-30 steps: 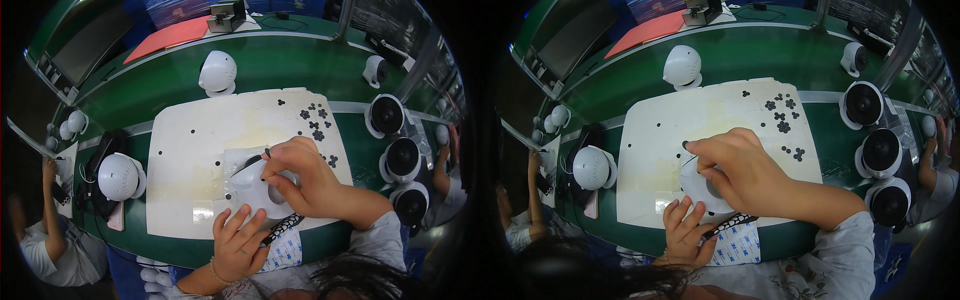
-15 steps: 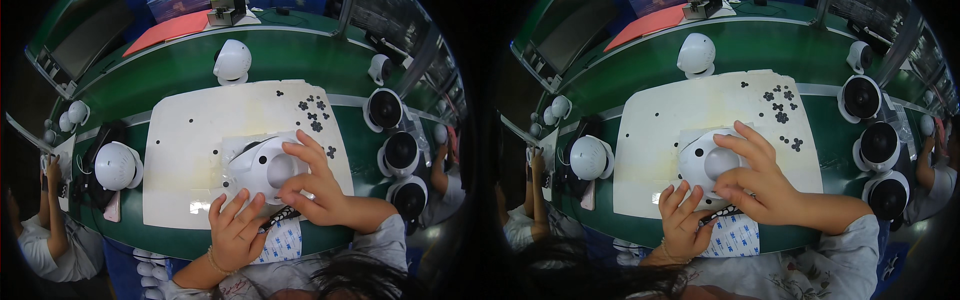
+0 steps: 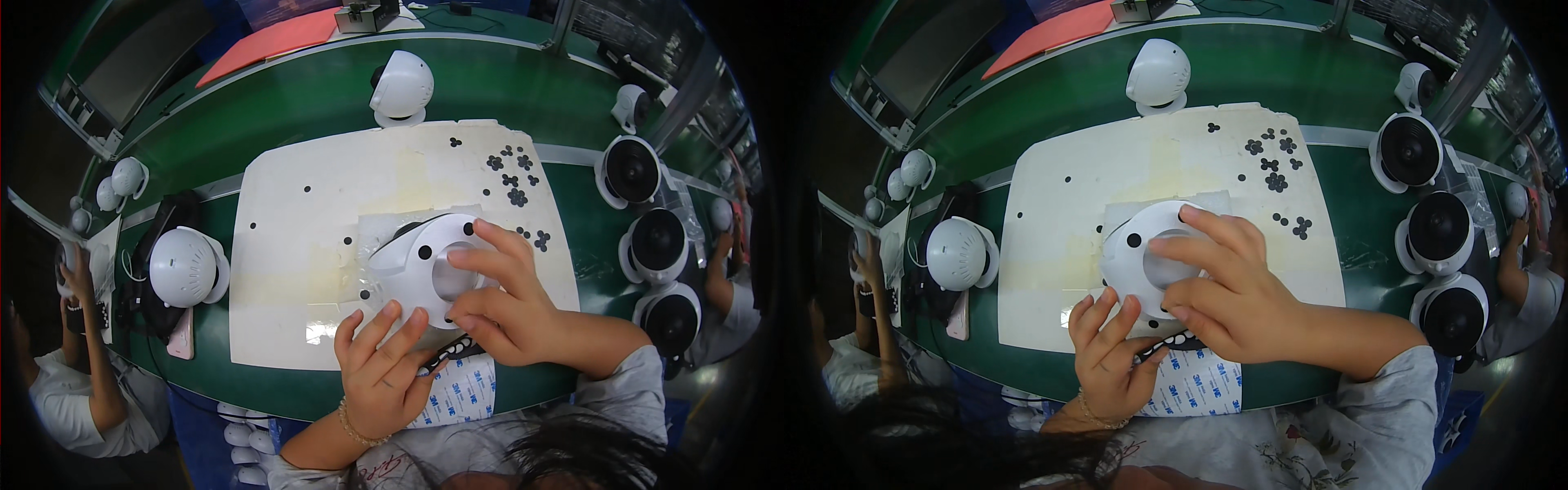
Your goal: The person repeatedly picks up small black circular stickers from a sheet and applies them to the white casing of dome security cameras. The person handles multiple camera units one at a time, placing stickers into specific holes on the casing before moving the unit aside and picking up another.
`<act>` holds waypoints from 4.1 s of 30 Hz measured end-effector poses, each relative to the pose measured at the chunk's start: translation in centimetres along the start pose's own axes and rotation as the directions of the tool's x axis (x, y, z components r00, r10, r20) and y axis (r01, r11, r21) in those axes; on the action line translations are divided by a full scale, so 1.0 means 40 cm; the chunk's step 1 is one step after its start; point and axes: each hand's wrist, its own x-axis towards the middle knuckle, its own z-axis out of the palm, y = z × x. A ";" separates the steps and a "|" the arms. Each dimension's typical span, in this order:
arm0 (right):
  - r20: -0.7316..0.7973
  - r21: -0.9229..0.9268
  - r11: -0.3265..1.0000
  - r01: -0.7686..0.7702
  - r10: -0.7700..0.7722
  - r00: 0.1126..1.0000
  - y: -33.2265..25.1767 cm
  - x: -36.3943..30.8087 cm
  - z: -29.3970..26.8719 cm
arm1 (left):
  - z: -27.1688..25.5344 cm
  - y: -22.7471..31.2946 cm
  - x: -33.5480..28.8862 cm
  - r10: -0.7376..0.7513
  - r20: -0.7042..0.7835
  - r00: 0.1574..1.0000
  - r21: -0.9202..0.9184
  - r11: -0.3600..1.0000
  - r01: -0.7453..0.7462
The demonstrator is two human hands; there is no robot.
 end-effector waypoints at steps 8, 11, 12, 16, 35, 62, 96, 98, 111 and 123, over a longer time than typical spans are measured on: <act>-0.085 -0.366 0.930 0.031 -0.067 0.994 -0.036 -0.034 -0.022 | 0.009 0.006 0.007 -0.053 -0.081 0.995 -0.036 0.998 0.050; -0.087 -0.109 0.993 0.046 -0.056 0.995 -0.042 -0.021 -0.006 | 0.012 0.005 0.008 -0.045 -0.088 0.995 -0.037 0.998 0.042; -0.083 -0.022 0.996 0.082 -0.083 0.993 -0.040 -0.019 0.000 | 0.012 0.005 0.008 -0.042 -0.090 0.995 -0.036 0.999 0.038; -0.105 -0.167 0.935 0.313 -0.332 0.937 -0.021 -0.042 0.012 | 0.003 0.007 0.011 -0.051 -0.042 0.998 -0.016 0.999 0.051; -0.001 0.166 0.953 -0.255 0.259 0.966 0.035 -0.049 -0.037 | 0.002 0.009 0.004 -0.026 0.012 1.000 0.046 0.999 0.026; -0.030 0.596 0.659 -0.459 0.589 0.808 0.207 0.173 -0.026 | -0.018 -0.011 0.002 -0.037 0.014 0.999 -0.306 0.951 0.039; 0.117 0.709 0.457 -0.536 0.674 0.730 0.090 0.105 -0.115 | -0.017 -0.008 -0.012 -0.084 0.041 0.996 -0.380 0.920 0.093; 0.238 0.663 0.447 -0.600 0.634 0.736 0.067 0.108 -0.065 | -0.025 -0.002 -0.009 -0.094 0.032 0.995 -0.377 0.921 0.099; 0.167 0.143 0.990 0.022 -0.046 0.985 -0.097 0.046 -0.008 | -0.016 -0.008 -0.013 -0.053 -0.043 0.998 -0.380 0.925 0.032; 0.129 0.252 0.967 -0.036 0.003 0.992 -0.094 0.011 0.006 | -0.029 -0.016 -0.015 -0.172 0.005 0.985 -0.455 0.877 0.156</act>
